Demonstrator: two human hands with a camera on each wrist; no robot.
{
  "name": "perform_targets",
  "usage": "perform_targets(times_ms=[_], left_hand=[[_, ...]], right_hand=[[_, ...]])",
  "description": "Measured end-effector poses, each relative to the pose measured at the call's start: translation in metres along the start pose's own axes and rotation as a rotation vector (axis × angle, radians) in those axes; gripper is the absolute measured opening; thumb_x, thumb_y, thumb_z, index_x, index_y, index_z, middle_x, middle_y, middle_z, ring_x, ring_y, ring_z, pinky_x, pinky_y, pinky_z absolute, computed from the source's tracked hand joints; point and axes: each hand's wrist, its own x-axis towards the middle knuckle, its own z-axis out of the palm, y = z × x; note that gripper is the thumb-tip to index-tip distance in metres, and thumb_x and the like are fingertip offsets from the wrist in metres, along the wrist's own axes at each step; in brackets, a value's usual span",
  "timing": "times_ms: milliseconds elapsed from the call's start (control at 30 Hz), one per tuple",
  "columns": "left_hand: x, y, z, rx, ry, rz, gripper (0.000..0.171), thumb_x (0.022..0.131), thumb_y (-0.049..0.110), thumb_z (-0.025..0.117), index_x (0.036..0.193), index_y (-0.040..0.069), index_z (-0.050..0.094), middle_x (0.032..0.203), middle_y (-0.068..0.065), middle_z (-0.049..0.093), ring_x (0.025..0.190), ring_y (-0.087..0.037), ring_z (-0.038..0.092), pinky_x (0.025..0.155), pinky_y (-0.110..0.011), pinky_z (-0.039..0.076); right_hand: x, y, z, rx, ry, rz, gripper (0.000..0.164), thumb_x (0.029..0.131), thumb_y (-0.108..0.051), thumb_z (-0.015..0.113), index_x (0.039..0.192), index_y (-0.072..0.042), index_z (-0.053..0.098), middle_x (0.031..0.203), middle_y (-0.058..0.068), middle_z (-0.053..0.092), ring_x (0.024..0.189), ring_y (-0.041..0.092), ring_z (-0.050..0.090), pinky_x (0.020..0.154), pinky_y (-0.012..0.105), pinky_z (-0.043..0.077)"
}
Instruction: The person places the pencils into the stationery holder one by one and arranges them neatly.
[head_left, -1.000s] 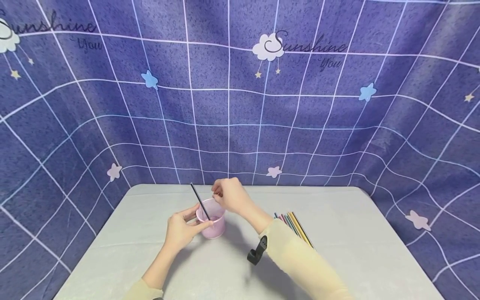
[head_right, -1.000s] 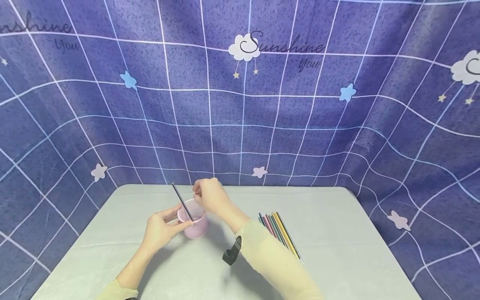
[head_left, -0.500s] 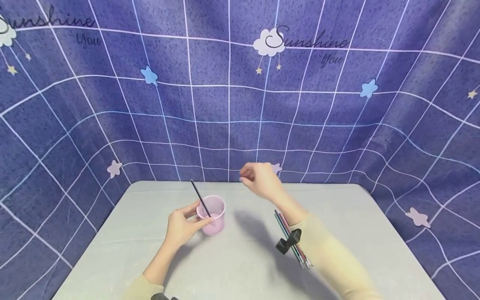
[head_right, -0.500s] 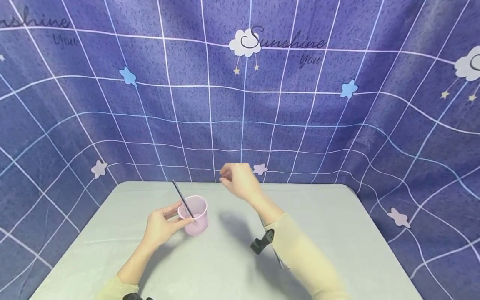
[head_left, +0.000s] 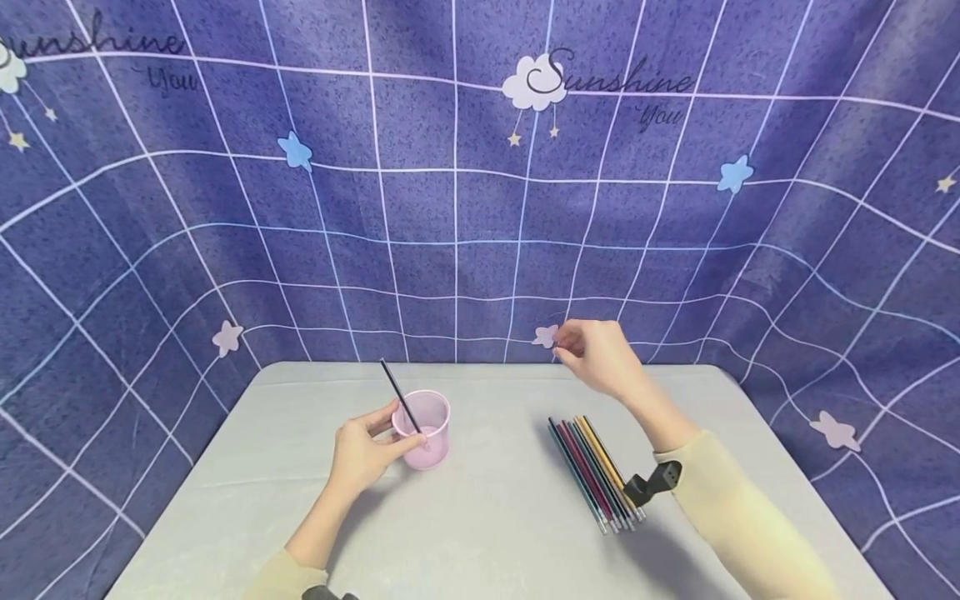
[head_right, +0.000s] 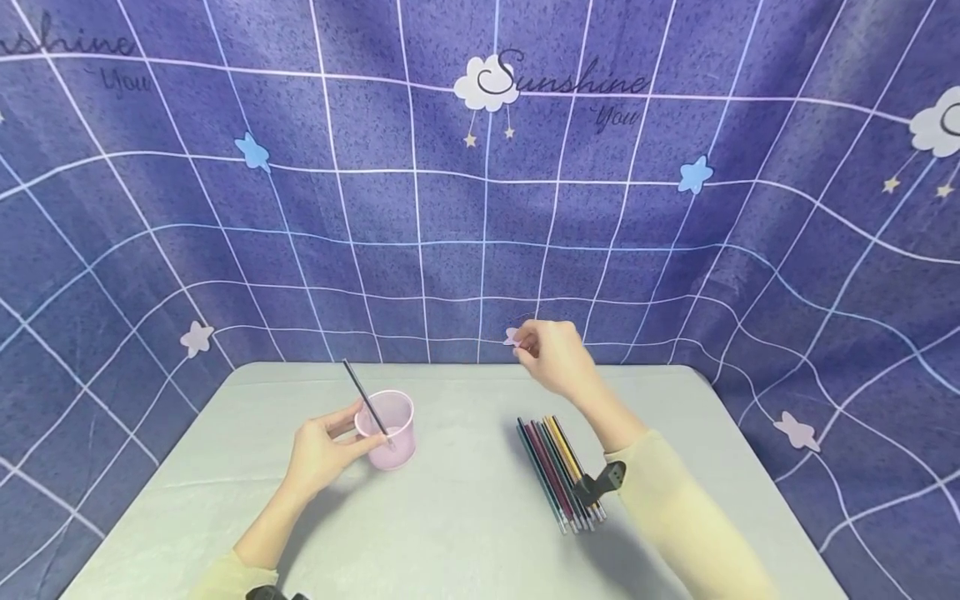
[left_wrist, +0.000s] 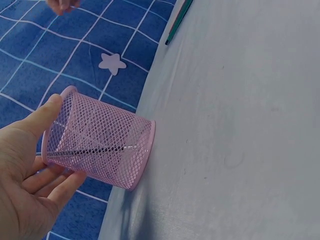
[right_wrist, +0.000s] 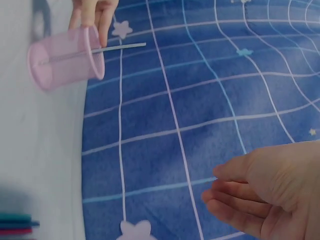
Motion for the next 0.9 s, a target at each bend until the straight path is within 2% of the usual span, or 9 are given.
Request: perform_targets(times_ms=[200,533,900], left_hand=[[0.0,0.0,-0.002,0.006,0.004,0.001,0.077,0.07,0.021,0.102,0.135,-0.002,0.07,0.123,-0.025,0.076,0.114,-0.041,0.076,0.086,-0.035,0.067],[0.002,0.0,0.0,0.01,-0.005,0.019,0.076,0.07,0.022,0.102,0.135,-0.001,0.07,0.122,-0.025,0.076,0.115,-0.041,0.076,0.087,-0.036,0.066],[0.001,-0.003,-0.001,0.0,-0.003,0.007,0.076,0.07,0.023,0.102,0.135,0.0,0.071,0.122,-0.024,0.076,0.116,-0.041,0.075,0.087,-0.034,0.066]], right_hand=[[-0.016,0.016,-0.006,-0.034,-0.007,0.04,0.007,0.092,-0.006,0.078,0.099,-0.004,0.079,0.087,0.009,0.082,0.075,0.02,0.077,0.073,0.042,0.067],[-0.044,0.047,-0.016,-0.103,-0.003,0.061,0.004,0.089,-0.004,0.079,0.093,-0.005,0.079,0.08,0.006,0.08,0.069,0.018,0.076,0.071,0.044,0.065],[-0.072,0.068,-0.009,-0.112,-0.043,0.075,0.005,0.088,-0.003,0.079,0.093,-0.005,0.078,0.076,0.003,0.079,0.065,0.013,0.072,0.068,0.04,0.062]])
